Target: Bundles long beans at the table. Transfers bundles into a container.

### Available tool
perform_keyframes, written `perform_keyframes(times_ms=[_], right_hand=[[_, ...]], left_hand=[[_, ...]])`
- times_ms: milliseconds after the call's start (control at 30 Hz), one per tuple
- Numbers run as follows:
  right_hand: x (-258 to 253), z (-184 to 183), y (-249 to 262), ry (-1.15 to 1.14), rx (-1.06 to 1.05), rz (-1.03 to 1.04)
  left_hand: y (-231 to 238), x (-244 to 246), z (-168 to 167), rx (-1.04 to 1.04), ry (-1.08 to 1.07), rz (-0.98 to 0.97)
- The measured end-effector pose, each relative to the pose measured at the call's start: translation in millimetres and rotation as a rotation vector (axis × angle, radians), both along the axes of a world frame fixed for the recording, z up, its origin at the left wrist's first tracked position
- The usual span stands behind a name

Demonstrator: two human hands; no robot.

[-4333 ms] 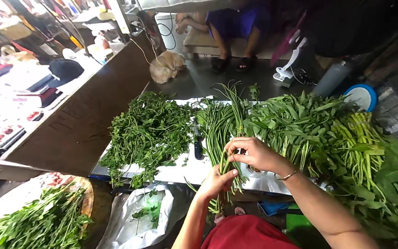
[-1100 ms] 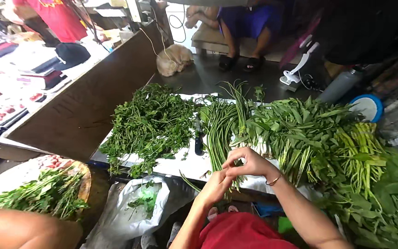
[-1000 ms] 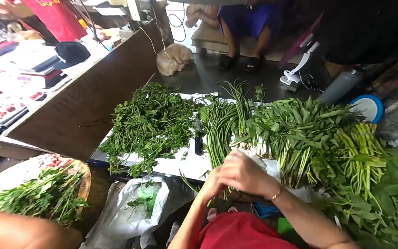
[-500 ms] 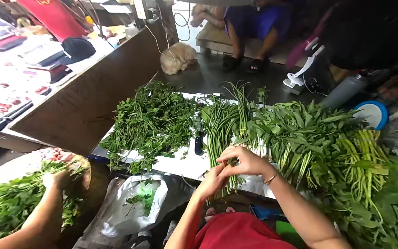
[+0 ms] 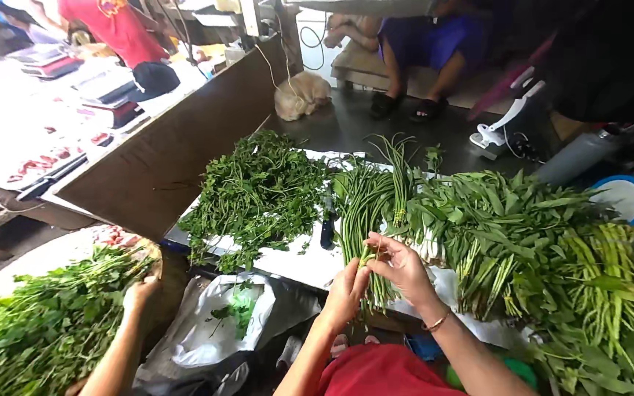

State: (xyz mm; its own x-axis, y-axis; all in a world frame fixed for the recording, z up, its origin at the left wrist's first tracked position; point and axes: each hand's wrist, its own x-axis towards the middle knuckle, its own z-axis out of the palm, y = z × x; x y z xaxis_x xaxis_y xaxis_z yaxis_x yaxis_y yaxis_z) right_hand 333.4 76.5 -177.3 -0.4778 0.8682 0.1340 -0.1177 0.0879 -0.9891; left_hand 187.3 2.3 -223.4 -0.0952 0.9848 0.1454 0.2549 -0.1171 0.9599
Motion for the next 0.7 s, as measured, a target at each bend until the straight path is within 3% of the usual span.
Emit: perform_keyframes(times_ms=[100,233,300,433,567,700], right_hand=[[2,4,11,-0.430,0.290,0.010],[2,12,17,-0.800,0.353,0.176],[6,16,17,-0.752,0.336,0.277],[26,34,16,-0.420,0.411,0.365],[48,92,31,-0.166,0.502,0.142],[63,163,101,-0.142,0.626,-0.124]], left_hand=[[2,-6,-4,-0.088,0.229,-0.068],[0,-1,-8,-0.114,0.306,-0.150],[-1,0,-13,-0.053,0.231,-0.134],[-3,-7,2,-0.006,0.013,-0.172],[4,-13,24,-0.002,-0.079,-0.278],[16,-21,-7,-0.231,-0.258,-0.258]])
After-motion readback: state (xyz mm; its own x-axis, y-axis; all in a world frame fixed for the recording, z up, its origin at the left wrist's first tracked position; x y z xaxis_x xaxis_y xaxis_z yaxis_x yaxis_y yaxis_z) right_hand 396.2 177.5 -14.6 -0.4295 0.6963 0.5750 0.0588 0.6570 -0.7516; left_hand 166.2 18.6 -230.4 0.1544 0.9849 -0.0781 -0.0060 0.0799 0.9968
